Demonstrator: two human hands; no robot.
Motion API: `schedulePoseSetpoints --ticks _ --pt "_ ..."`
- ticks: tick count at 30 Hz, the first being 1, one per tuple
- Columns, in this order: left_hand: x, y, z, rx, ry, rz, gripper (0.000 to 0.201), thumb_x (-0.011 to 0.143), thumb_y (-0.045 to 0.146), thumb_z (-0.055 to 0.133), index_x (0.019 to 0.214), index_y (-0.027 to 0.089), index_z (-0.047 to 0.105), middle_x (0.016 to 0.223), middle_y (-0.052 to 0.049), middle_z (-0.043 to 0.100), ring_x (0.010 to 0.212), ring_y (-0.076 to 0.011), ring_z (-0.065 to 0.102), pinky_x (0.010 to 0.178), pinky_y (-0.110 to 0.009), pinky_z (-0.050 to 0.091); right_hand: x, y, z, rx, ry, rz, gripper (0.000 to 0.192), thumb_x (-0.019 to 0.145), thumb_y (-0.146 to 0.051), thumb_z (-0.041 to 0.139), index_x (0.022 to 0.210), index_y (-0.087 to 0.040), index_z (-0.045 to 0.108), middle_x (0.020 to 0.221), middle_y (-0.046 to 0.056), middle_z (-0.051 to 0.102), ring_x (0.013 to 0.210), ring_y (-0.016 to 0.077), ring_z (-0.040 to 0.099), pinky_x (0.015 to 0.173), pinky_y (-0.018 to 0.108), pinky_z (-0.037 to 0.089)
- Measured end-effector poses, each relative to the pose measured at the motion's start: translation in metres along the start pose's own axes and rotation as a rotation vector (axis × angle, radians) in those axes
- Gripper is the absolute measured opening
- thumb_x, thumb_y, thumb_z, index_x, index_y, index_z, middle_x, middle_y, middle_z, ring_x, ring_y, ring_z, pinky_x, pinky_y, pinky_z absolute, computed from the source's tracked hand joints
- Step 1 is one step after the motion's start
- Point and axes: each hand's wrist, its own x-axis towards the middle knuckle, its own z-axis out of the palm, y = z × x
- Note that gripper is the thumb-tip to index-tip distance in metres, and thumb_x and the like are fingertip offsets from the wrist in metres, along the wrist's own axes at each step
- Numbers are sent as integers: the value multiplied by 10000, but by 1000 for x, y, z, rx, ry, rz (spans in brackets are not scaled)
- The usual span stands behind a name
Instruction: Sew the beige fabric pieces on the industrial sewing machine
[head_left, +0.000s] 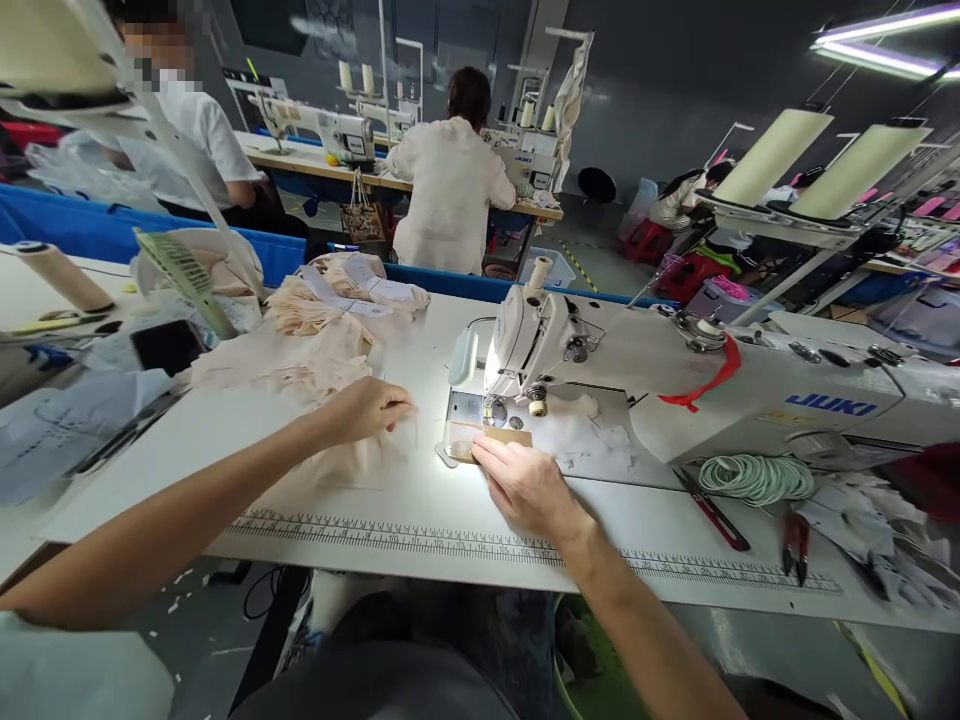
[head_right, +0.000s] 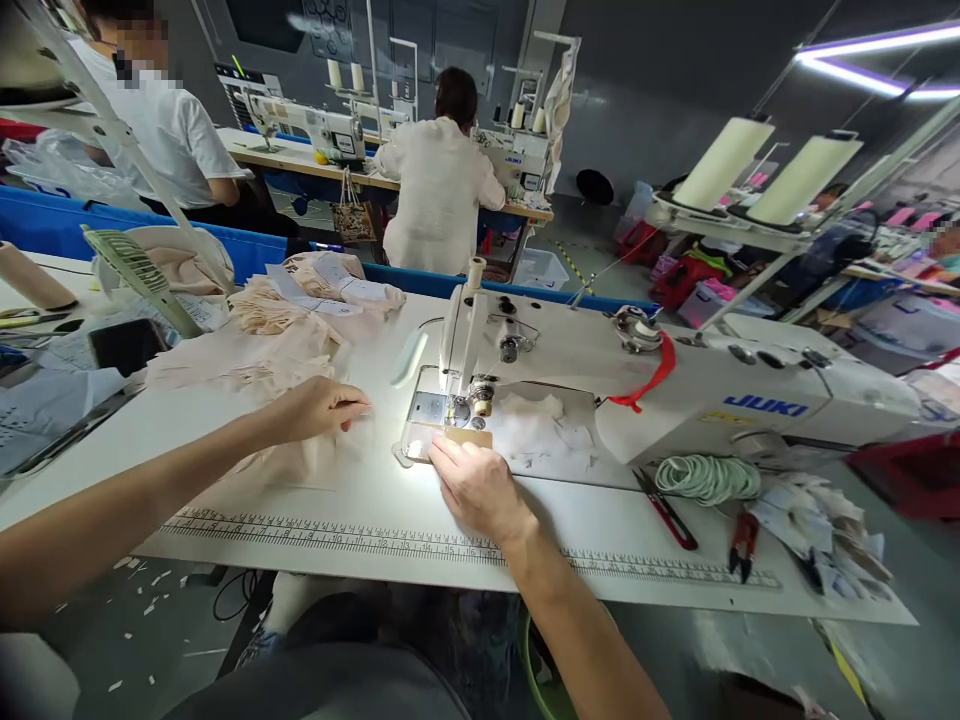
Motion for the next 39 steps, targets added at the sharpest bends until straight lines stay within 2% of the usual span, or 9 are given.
schedulePoseSetpoints --ticks 2,5,8,13,20,23,27,34,39 --pt "7 16 7 -93 -42 61 283 857 432 491 832 196 646 635 0 697 509 -152 537 533 -264 341 1 0 1 -43 10 0 395 900 -114 478 1261 -160 629 1368 113 625 896 231 644 741 359 502" --pt "19 42 28 -250 -119 121 205 855 396 506 799 203 546 661 -6 712 569 -163 606 577 -260 406 1 0 1 -61 29 -9 361 906 -120 495 1238 -163 629 1291 119 665 854 218 629 699 342 473" --pt "33 54 47 -241 -147 117 172 840 346 512 740 206 513 692 -13 698 636 -177 629 612 -272 437 1 0 0 -97 16 -13 334 925 -143 486 1227 -153 627 1223 112 691 823 211 615 682 335 464" --pt "50 44 55 -4 -104 49 119 789 270 509 697 199 537 715 -3 651 680 -181 596 610 -272 409 1 2 1 -115 -8 -14 384 927 -148 468 1285 -145 606 1329 113 645 859 207 628 715 330 489" --pt "54 37 57 -106 -150 21 147 762 315 537 678 194 540 678 -3 639 650 -173 591 577 -253 411 0 9 -2 0 49 54 363 921 -97 445 1210 -173 651 1290 92 667 1025 210 646 828 315 525" --pt "55 36 58 -149 -166 -17 167 750 347 552 676 196 545 641 4 638 624 -173 594 559 -252 405 0 12 -4 4 82 128 315 936 -100 445 1146 -180 665 1225 83 679 946 195 654 741 301 520" --pt "56 36 57 -119 -147 -24 189 742 375 559 679 197 562 663 5 657 649 -177 604 572 -256 400 1 11 -5 -33 33 180 286 948 -111 440 1103 -174 672 1112 84 671 801 172 626 623 284 460" --pt "56 38 57 -113 -155 -34 195 736 380 554 676 196 573 664 5 665 650 -179 608 567 -257 402 5 8 -3 -71 -21 213 364 974 -165 419 1282 -191 611 1054 85 627 759 159 572 576 277 397" --pt "56 41 55 -28 -160 -57 190 786 369 557 717 201 613 740 10 688 710 -181 623 597 -262 409 9 6 -3 -128 -71 185 339 960 -160 446 1228 -217 645 1045 66 607 735 149 536 572 276 379"
